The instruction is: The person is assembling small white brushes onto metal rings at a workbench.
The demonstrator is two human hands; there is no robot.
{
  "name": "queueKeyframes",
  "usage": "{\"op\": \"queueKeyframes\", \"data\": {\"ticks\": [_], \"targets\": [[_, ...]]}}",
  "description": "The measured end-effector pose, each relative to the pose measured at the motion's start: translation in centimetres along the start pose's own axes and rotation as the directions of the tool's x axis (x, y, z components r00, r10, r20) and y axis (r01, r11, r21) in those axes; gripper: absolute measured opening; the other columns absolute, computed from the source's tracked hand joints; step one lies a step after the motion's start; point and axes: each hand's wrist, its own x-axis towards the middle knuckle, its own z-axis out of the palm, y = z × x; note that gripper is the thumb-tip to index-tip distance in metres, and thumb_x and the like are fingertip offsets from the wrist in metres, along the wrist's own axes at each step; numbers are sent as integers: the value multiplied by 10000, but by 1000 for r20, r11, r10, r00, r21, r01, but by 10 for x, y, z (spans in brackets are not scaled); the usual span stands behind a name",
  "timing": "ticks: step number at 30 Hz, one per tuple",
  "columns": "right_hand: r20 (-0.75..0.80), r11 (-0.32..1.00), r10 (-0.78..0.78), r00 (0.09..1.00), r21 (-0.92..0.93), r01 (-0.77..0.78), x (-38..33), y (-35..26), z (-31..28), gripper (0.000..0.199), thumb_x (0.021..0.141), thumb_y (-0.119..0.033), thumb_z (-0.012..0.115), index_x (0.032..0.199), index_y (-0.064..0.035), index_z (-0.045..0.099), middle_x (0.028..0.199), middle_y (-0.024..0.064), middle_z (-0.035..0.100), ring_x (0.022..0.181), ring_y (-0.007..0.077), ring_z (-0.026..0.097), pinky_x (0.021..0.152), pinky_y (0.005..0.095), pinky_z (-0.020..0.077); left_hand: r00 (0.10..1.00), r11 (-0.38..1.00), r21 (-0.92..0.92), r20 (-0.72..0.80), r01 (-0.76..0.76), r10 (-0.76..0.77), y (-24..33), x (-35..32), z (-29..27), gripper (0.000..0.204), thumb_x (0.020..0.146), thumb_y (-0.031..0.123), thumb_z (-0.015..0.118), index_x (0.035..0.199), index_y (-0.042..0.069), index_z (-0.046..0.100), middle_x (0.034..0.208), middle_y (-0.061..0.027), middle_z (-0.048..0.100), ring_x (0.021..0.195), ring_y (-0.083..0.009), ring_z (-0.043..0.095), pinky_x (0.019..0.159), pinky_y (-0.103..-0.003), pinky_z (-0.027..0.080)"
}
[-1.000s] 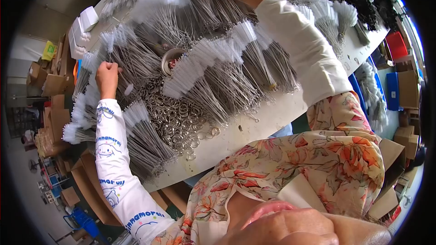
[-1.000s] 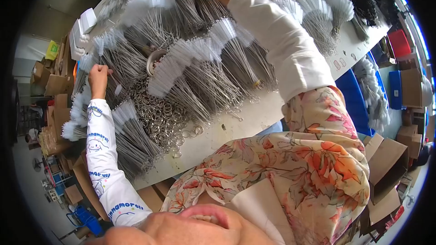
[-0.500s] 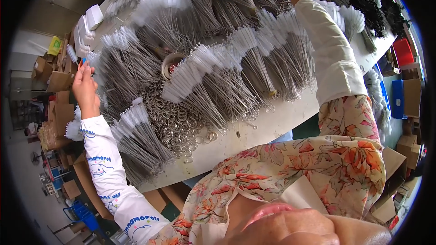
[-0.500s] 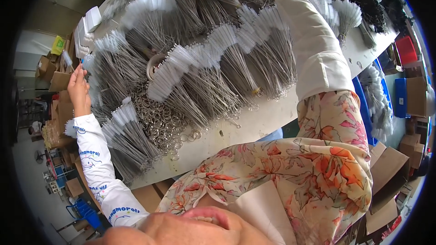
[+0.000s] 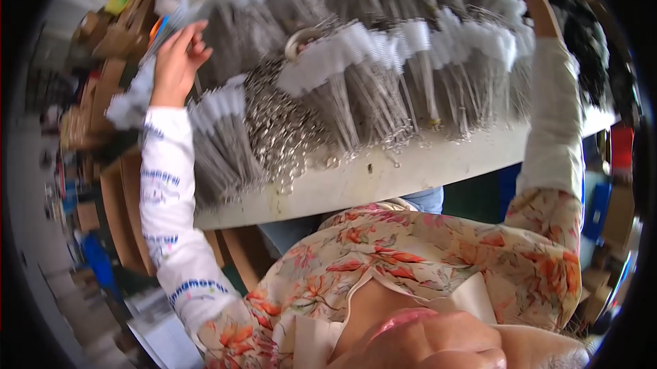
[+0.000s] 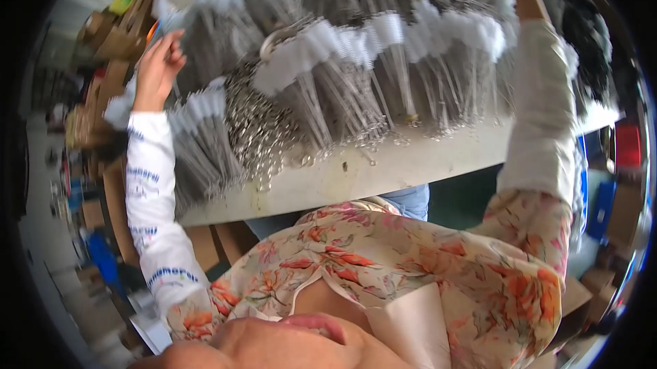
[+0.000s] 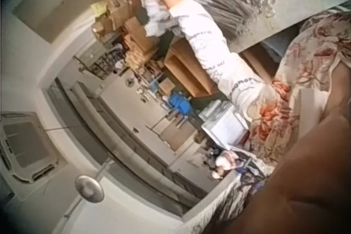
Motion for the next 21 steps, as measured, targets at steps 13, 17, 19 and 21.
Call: {"op": "queueKeyframes", "data": {"ticks": [13,17,19,21], "targets": [[700,-105,-204,685,680,-726,-119,-287,-45,171,979,-158,367,1028,-45,484,956,111,605,830,185,635,741,346,566,998,681,730,-35,60,-51,-65,-15,37,237,806,202,651,715,-17,644,577,-58,600,410,-86,521,387,-225,425],[712,-146,-324,623,613,-777,-166,-295,-52,203,972,-188,410,1004,-45,550,999,100,605,953,177,605,895,385,496,990,376,920,-68,109,-120,-87,-15,63,278,791,263,653,678,10,654,551,-56,627,451,-135,612,496,-244,496],[775,-222,-215,594,553,-803,-186,-291,-51,222,958,-228,454,978,-40,570,996,99,617,955,192,606,890,379,503,993,410,908,-45,85,-107,-97,-12,65,277,796,264,647,696,6,655,562,-64,629,454,-138,614,494,-249,497],[816,-245,-195,545,497,-832,-199,-292,-53,202,977,-216,400,956,-54,517,1050,115,579,1006,217,569,927,431,482,994,537,839,-39,88,-103,-103,-11,48,276,815,269,630,760,-2,640,587,-78,628,446,-136,600,472,-262,490]]}}
